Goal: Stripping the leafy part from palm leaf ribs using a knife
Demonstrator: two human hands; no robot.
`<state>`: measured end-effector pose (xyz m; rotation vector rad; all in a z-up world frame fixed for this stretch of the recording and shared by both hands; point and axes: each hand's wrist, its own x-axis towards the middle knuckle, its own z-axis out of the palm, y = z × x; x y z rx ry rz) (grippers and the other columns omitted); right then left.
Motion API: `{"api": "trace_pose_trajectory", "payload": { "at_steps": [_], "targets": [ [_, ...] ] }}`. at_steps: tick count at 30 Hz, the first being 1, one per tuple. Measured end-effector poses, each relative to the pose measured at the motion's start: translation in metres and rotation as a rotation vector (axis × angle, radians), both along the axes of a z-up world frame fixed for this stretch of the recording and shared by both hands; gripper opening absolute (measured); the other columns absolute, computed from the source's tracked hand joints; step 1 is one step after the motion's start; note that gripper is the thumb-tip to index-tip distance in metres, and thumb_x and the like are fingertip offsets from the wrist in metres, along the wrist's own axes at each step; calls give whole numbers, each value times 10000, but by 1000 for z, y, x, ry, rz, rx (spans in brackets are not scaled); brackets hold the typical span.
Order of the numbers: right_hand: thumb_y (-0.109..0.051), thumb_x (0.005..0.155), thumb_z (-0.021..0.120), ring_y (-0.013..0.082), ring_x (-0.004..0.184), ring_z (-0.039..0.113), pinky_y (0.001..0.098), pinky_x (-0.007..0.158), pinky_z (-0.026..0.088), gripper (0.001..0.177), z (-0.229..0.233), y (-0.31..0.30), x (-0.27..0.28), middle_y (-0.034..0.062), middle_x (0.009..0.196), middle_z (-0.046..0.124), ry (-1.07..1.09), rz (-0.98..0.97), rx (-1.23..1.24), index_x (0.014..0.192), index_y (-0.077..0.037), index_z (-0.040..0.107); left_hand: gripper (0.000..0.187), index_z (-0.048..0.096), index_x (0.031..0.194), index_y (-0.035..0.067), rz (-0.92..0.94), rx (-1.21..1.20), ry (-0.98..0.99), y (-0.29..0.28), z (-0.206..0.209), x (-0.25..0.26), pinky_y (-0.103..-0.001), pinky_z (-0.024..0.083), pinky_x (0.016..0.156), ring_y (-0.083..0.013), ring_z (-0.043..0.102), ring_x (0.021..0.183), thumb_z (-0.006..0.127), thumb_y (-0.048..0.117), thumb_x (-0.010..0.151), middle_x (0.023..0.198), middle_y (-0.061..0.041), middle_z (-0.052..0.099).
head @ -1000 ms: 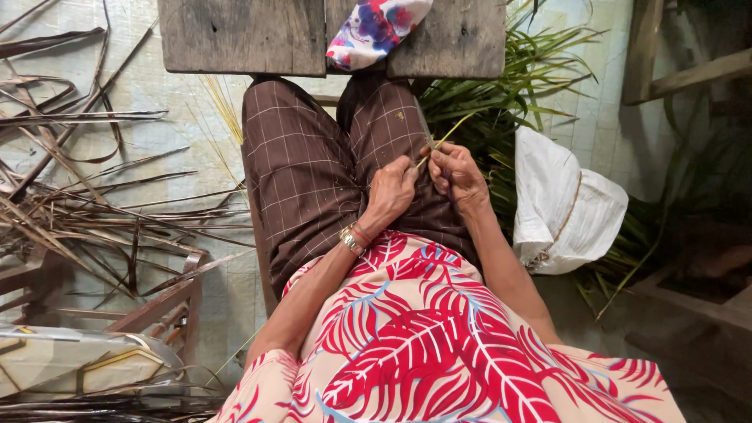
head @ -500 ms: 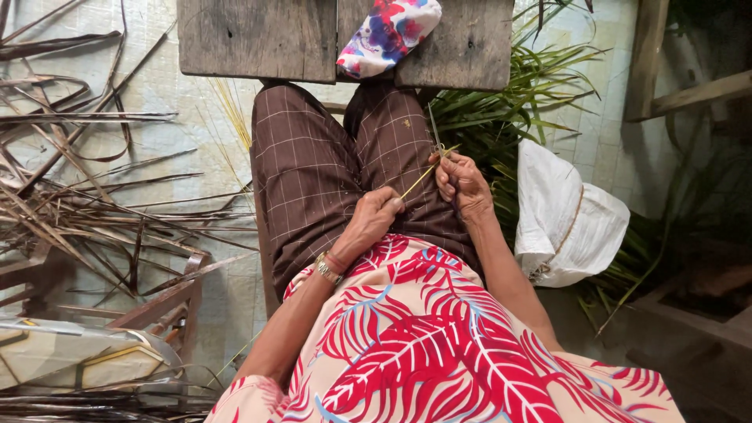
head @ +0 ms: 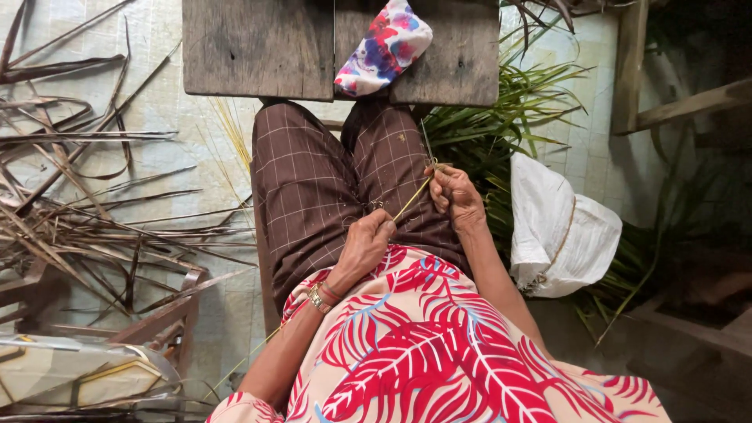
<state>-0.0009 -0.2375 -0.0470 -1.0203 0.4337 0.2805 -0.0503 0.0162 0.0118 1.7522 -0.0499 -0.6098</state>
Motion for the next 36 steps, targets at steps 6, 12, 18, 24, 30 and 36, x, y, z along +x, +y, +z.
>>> {"api": "trace_pose_trajectory", "payload": {
  "at_steps": [6,12,18,24,30,36],
  "targets": [
    [-151,971,668,157,324,495,326,256,432,197,1,2,-1,94,568,553,11,14,-29,1060,25,673,145,704,909,145,29,27,-46,-1,4,-9,-430,528,714,-337,684,756,584,197,973,744,-160,697],
    [-180,1029,599,133,385,481,291,327,437,101,-77,-69,-2,23,630,536,32,-168,-95,1050,-86,628,143,693,905,169,40,92,-44,16,29,-25,-435,523,676,-307,683,714,572,199,974,695,-140,665],
    [-157,1002,671,176,361,533,304,291,456,116,-37,-39,-13,88,625,576,-71,-151,-123,1051,-55,648,113,642,962,134,87,227,-172,4,39,16,-558,538,707,-458,724,797,546,185,991,765,-233,711],
    [-95,912,682,179,291,512,316,234,413,235,22,1,-7,145,535,581,-79,27,-172,1128,-5,662,139,613,1058,202,-35,367,-247,-44,4,44,-592,580,725,-487,731,801,522,277,984,795,-213,728],
    [-40,888,708,210,248,492,329,217,382,293,0,10,-5,203,503,574,-39,35,-97,1161,28,624,146,601,1072,209,-93,396,-404,-60,24,52,-621,574,722,-503,724,782,487,262,996,841,-200,732],
    [-57,925,660,172,289,479,303,240,391,196,2,8,-4,157,536,571,-11,50,-24,1102,26,658,108,561,985,229,-94,444,-546,-47,-5,40,-602,578,635,-479,706,676,467,281,1000,780,-148,679]
  ]
}}
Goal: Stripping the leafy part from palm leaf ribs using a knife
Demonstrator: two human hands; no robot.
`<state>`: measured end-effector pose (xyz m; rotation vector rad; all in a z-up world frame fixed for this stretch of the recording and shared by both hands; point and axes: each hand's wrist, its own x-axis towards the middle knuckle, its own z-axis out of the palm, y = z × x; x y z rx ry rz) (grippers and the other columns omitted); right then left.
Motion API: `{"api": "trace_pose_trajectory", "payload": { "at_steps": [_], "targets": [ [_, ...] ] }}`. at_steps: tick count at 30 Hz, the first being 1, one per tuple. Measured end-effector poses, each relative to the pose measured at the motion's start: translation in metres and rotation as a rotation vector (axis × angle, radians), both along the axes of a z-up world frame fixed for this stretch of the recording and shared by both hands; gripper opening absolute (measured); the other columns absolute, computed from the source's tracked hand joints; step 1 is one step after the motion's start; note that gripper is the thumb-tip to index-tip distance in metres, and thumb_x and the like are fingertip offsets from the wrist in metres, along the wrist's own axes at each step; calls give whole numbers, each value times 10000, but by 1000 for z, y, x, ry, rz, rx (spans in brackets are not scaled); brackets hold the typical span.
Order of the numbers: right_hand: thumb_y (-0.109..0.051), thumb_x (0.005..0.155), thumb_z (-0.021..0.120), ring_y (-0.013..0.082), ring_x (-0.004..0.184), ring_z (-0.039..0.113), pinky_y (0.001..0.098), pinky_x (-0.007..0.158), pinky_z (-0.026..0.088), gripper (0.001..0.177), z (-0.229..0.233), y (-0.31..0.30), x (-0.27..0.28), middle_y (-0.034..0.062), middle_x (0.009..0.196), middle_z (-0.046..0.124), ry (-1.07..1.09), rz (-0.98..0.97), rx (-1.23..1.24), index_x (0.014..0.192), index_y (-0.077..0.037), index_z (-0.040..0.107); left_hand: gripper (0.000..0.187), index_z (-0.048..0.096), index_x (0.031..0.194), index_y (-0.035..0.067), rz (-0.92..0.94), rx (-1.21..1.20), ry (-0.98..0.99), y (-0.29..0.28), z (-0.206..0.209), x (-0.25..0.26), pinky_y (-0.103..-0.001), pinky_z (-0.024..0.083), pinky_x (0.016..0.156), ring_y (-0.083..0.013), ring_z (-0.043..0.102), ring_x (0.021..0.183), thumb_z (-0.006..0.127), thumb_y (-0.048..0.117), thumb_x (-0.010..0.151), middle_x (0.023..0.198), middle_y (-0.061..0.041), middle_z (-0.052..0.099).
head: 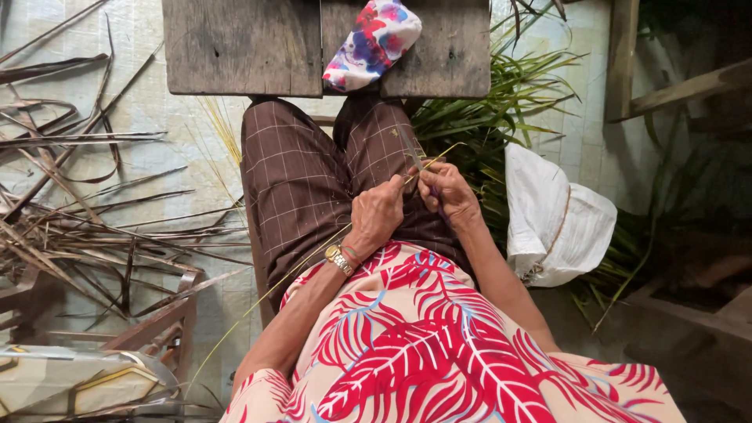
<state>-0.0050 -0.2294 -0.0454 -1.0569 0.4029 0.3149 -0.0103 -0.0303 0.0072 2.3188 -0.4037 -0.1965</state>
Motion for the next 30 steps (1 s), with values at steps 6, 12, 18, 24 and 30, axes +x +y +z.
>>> {"api": "trace_pose_trajectory", "payload": {
  "at_steps": [6,12,18,24,30],
  "targets": [
    [-76,976,627,171,314,465,330,247,413,157,2,-10,2,126,550,548,18,-49,113,1071,42,667,64,537,965,209,-14,45,-80,21,2,-21,-576,566,574,-447,707,624,481,229,990,763,-115,677],
    [-168,1010,596,142,302,394,300,249,375,197,-13,-15,2,86,517,461,30,-112,37,1074,-5,688,63,537,962,216,4,59,-34,55,-12,-49,-556,570,591,-444,711,634,482,224,991,754,-105,665],
    [-239,1046,568,144,375,487,282,290,431,164,-75,-64,-8,38,611,546,68,-124,-48,1077,-109,664,82,595,990,141,176,-44,162,79,27,-32,-621,540,648,-519,699,725,558,213,981,749,-222,704],
    [-70,917,631,171,284,471,306,239,408,268,40,0,9,134,521,542,-70,-37,-117,1167,19,663,87,712,966,153,191,-329,303,23,-12,15,-504,571,726,-425,736,865,687,197,895,854,-165,755],
    [-32,874,684,206,243,479,302,215,372,309,23,15,4,206,502,573,-86,14,-47,1177,-11,627,139,766,1001,175,164,-438,511,-11,-11,28,-482,575,796,-357,742,935,712,225,883,923,-148,768]
  ]
}}
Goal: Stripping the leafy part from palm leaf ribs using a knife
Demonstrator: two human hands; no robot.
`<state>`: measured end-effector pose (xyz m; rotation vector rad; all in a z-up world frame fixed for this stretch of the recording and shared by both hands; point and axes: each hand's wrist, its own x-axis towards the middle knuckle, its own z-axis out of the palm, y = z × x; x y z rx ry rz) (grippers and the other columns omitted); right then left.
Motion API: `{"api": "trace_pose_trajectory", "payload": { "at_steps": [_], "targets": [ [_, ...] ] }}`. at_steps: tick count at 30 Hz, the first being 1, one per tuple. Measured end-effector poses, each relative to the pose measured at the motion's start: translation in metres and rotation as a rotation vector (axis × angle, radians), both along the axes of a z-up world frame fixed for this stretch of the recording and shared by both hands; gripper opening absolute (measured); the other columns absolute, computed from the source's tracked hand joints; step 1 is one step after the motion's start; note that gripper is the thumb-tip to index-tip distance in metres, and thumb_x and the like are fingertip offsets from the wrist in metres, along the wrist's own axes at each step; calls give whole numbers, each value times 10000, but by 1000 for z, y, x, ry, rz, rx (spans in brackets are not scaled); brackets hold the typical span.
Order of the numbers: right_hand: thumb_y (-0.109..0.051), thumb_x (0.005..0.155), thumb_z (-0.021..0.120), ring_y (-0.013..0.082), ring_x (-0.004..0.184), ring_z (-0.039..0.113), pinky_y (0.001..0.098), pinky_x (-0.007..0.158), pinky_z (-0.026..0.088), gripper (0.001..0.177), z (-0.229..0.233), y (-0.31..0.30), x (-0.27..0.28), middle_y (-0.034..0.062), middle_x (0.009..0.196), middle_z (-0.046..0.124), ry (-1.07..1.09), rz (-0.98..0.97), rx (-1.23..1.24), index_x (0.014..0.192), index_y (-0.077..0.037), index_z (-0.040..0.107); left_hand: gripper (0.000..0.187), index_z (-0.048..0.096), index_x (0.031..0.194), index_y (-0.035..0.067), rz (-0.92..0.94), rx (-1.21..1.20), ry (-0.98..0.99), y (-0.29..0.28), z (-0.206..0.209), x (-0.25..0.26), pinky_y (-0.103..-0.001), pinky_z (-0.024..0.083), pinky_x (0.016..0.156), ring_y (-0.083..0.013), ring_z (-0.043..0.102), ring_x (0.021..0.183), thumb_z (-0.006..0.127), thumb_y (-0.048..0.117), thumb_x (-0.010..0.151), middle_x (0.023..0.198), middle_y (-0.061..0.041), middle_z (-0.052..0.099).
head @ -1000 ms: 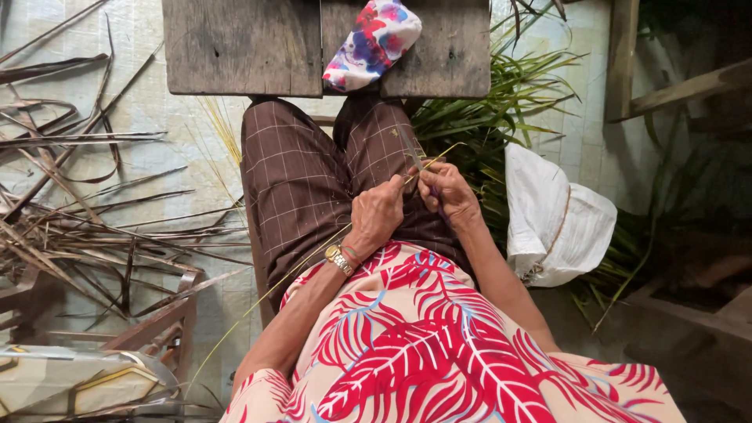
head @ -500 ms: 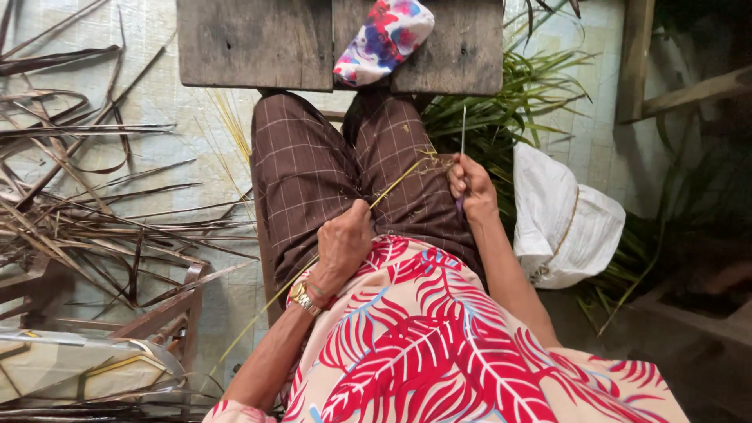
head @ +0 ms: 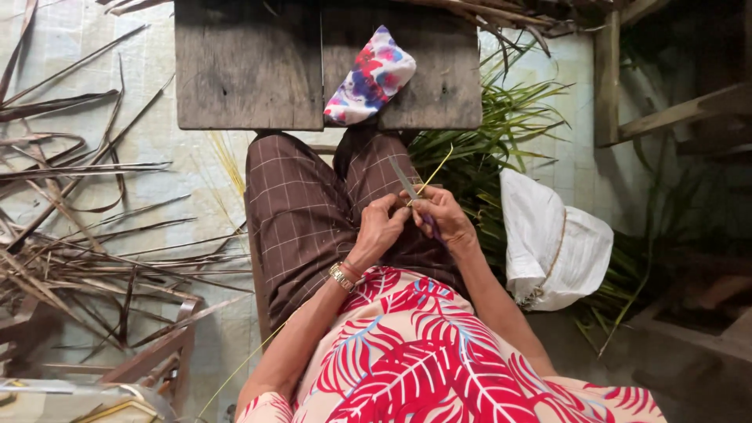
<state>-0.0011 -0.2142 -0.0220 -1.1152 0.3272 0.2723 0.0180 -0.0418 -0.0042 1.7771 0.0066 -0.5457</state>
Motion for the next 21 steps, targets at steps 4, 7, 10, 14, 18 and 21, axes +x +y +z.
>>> {"api": "trace_pose_trajectory", "payload": {
  "at_steps": [4,7,10,14,18,21],
  "targets": [
    [-22,876,669,203,232,451,313,206,362,327,-8,-5,-1,208,485,545,8,15,21,1200,6,633,180,773,1038,157,-8,-69,108,-4,-32,-9,-473,562,810,-333,736,939,681,239,907,900,-154,756],
    [-28,896,628,178,230,408,291,211,354,236,-16,-9,1,184,481,530,41,16,50,1128,8,651,146,761,978,95,55,-289,337,-9,-60,-16,-222,557,635,-71,635,656,651,176,925,713,-8,626],
    [-23,918,614,181,244,406,316,207,368,211,-26,-17,1,172,489,522,75,-6,138,1122,19,649,130,752,948,89,60,-302,334,2,-49,-19,-183,533,585,-52,623,635,638,149,930,703,0,624],
    [-33,939,603,149,276,417,314,220,382,189,-27,-21,1,137,502,516,80,10,207,1093,73,631,106,774,967,171,-27,-89,77,19,-32,-24,-348,533,662,-169,655,725,695,228,926,769,-89,697],
    [-40,957,610,143,294,407,310,224,376,184,-28,-20,1,131,510,510,78,-4,256,1092,85,624,76,757,950,159,-21,-26,-24,35,-7,-38,-384,520,678,-222,644,734,688,174,921,774,-125,701],
    [-54,955,629,149,299,426,318,226,391,185,-27,-25,3,126,518,519,74,8,261,1081,83,626,55,743,942,154,-11,-4,-70,48,2,-49,-406,530,684,-275,680,743,690,148,929,787,-149,714]
  ]
}}
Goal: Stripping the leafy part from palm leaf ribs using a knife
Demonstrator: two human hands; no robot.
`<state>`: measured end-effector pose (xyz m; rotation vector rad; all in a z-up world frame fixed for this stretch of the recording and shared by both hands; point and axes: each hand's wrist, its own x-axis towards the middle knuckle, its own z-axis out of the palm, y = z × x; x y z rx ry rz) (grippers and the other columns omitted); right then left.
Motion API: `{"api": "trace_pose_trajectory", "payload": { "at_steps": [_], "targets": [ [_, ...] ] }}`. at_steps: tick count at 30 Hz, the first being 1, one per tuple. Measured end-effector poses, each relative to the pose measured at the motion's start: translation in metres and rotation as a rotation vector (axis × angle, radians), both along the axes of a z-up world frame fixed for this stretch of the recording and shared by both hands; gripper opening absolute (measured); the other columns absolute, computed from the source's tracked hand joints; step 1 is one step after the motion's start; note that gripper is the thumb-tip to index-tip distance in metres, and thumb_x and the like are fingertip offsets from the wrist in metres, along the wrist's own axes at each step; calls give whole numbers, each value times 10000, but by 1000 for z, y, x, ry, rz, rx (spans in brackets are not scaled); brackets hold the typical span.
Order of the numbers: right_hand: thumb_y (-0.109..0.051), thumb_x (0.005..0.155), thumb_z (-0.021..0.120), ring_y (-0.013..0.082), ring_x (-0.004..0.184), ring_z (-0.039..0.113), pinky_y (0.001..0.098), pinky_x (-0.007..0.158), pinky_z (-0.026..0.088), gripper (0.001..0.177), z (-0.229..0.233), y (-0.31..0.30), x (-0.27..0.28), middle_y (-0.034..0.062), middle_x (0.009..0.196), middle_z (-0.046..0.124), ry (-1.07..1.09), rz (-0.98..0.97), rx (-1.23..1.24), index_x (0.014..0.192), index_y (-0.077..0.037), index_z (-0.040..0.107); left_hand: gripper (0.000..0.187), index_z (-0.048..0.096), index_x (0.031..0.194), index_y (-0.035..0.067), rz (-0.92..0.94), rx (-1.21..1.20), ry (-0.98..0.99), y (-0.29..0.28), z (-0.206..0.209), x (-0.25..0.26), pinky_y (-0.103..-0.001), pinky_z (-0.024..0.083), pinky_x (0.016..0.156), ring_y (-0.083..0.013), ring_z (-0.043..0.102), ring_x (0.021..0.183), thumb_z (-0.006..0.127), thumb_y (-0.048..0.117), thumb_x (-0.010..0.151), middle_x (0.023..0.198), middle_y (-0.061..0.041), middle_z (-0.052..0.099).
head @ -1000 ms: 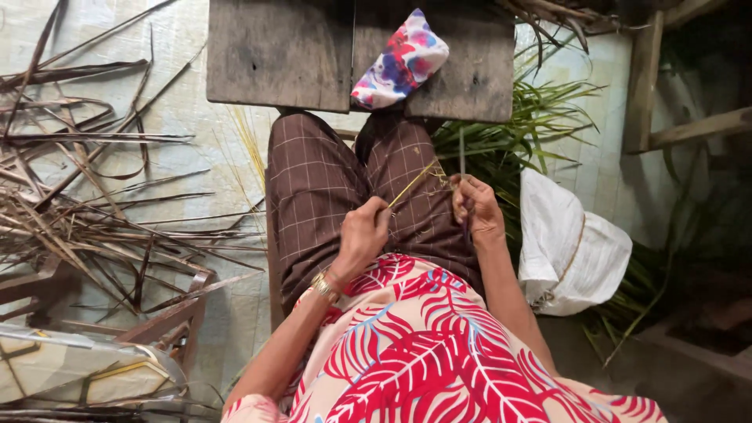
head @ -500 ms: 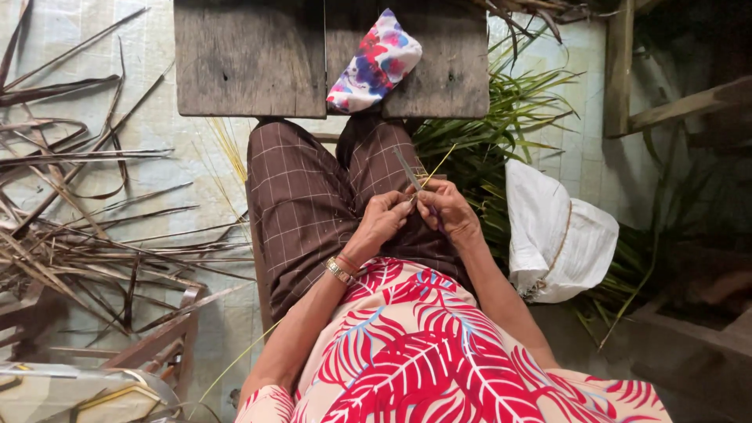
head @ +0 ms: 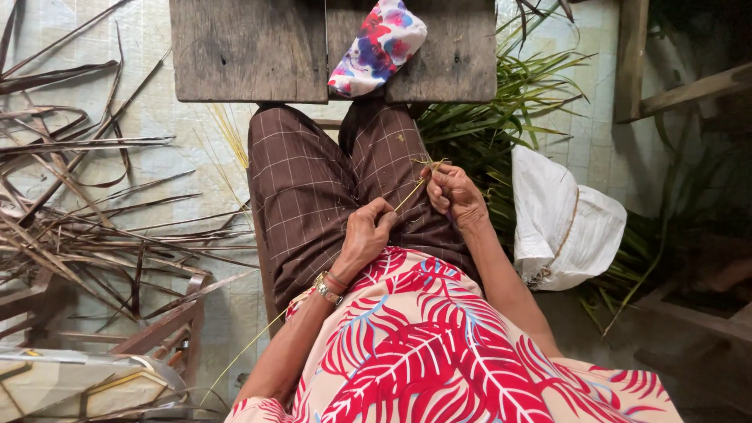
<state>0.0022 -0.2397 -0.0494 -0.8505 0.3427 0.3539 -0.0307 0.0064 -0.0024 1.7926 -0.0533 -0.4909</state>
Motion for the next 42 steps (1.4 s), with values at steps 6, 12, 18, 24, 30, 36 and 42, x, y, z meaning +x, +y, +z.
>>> {"api": "trace_pose_trajectory", "payload": {
  "at_steps": [6,12,18,24,30,36,42],
  "targets": [
    [-68,955,646,158,301,422,329,225,382,200,3,6,0,128,528,520,-2,-14,-19,1080,86,628,59,718,921,139,3,38,-36,5,24,-8,-409,517,655,-294,676,711,663,124,934,749,-151,707],
    [-81,951,666,168,308,411,341,230,378,173,-2,6,-1,114,532,503,19,-55,-34,1054,57,651,24,688,921,160,5,50,-74,5,29,-13,-449,530,671,-378,701,748,667,169,930,762,-161,705],
    [-167,1011,612,133,375,439,288,300,378,104,-38,-52,-7,18,577,486,106,-206,-145,998,-83,671,39,679,912,143,52,103,-28,29,41,-28,-511,523,702,-434,705,804,649,168,917,798,-192,725],
    [-109,925,647,185,271,450,315,230,380,243,25,5,-8,136,517,527,-15,-24,-329,1150,-17,662,73,687,951,163,23,167,-80,-13,13,17,-526,550,749,-444,721,869,656,221,920,857,-170,748],
    [-46,882,656,211,231,414,325,217,357,324,12,10,-11,182,477,504,-12,-32,-262,1197,28,647,80,690,986,223,-54,167,-38,-40,17,29,-540,558,798,-440,721,940,649,264,931,920,-161,757],
    [-63,945,618,165,282,420,332,225,389,220,3,4,-12,143,515,533,-16,-9,-100,1118,69,653,37,689,949,222,-37,126,-68,-24,8,12,-501,541,707,-422,718,825,665,225,921,806,-172,722],
    [-75,977,605,147,300,423,304,224,393,195,3,-2,-7,103,512,516,-6,-41,22,1103,60,667,10,671,918,177,-37,77,-110,-9,12,-1,-472,527,651,-397,703,735,668,180,927,750,-180,694]
  ]
}}
